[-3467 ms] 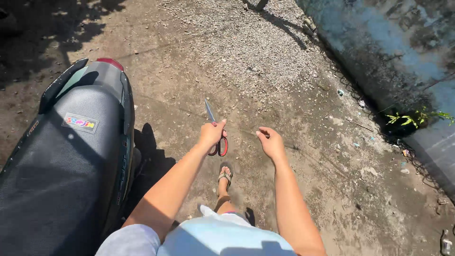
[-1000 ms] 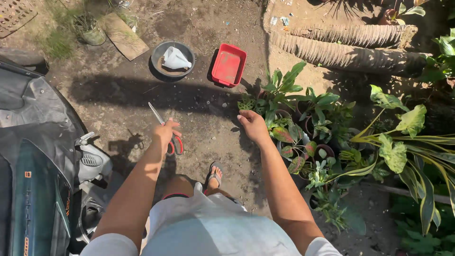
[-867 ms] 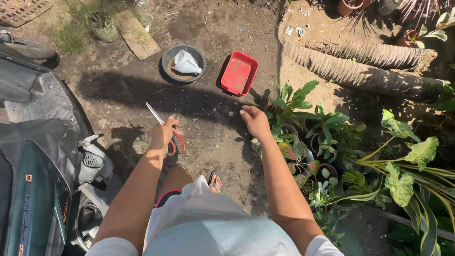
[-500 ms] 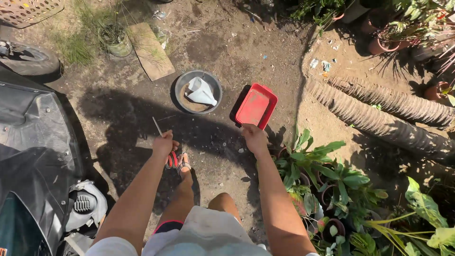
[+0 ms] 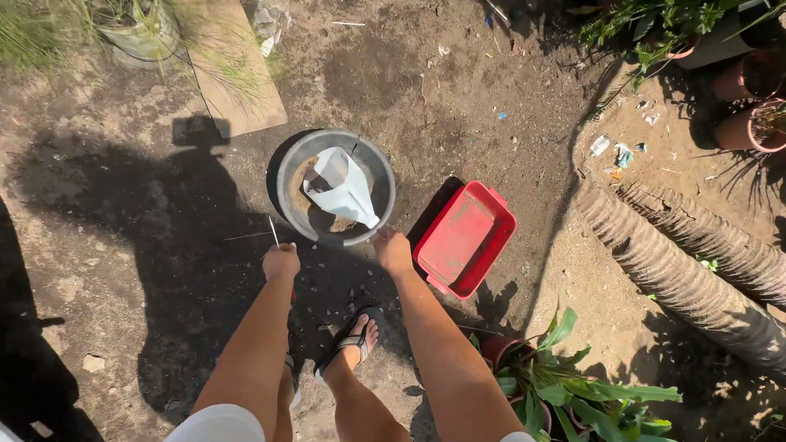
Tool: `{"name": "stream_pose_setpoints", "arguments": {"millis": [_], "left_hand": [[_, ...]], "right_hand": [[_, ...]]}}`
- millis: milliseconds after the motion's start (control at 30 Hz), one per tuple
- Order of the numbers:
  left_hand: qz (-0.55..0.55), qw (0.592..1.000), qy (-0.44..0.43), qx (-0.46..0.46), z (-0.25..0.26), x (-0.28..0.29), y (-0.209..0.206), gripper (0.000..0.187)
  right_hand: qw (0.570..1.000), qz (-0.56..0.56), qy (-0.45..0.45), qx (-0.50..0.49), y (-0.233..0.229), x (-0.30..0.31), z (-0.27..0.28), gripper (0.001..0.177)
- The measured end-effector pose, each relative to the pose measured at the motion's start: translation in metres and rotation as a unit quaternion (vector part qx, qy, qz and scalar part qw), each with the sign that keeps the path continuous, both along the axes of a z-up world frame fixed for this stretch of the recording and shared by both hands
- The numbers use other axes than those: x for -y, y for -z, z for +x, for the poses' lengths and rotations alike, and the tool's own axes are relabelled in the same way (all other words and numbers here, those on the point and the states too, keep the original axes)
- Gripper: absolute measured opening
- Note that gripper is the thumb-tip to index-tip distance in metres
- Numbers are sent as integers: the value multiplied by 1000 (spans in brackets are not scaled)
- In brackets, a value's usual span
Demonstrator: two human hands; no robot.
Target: Trimming plant leaves with scissors and transferring soil from a bucket into a pot in an outdoor garden.
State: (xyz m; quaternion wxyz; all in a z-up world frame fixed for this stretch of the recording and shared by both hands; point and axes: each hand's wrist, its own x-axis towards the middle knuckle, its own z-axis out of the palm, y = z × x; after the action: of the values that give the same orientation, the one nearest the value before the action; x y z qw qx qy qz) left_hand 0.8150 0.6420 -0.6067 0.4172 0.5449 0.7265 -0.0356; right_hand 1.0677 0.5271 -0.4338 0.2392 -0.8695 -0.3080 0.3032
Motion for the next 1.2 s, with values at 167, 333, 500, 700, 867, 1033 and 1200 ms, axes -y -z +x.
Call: {"name": "stream_pose_setpoints", "arguments": {"millis": [167,333,500,700,867,1033,1200], "left_hand": [[32,996,-47,69,28,2,58,45],[-87,933,-259,235,47,-8,65,47],[-17,946,-199,253,62,-1,48,36],[-37,911,-215,350,22,22,-38,34],[-38,901,-177,396,13,34,-166,27],[-35,918,-92,384,15,28,-286,27],[-39,935,49,350,29,19,-434,31]], "right_hand": [[1000,-13,-3,11,68,-37,10,50],[995,59,-66,46,135,-58,16,69],[999,-25,-16,-21,94,-67,10,46],[997,-76,12,32,-41,-3,42,34],[995,-88,-28,24,-153,59,50,35],[982,-73,124,-120,-283,66,45,28],[984,112,-15,135,-349,74,41,21]]}}
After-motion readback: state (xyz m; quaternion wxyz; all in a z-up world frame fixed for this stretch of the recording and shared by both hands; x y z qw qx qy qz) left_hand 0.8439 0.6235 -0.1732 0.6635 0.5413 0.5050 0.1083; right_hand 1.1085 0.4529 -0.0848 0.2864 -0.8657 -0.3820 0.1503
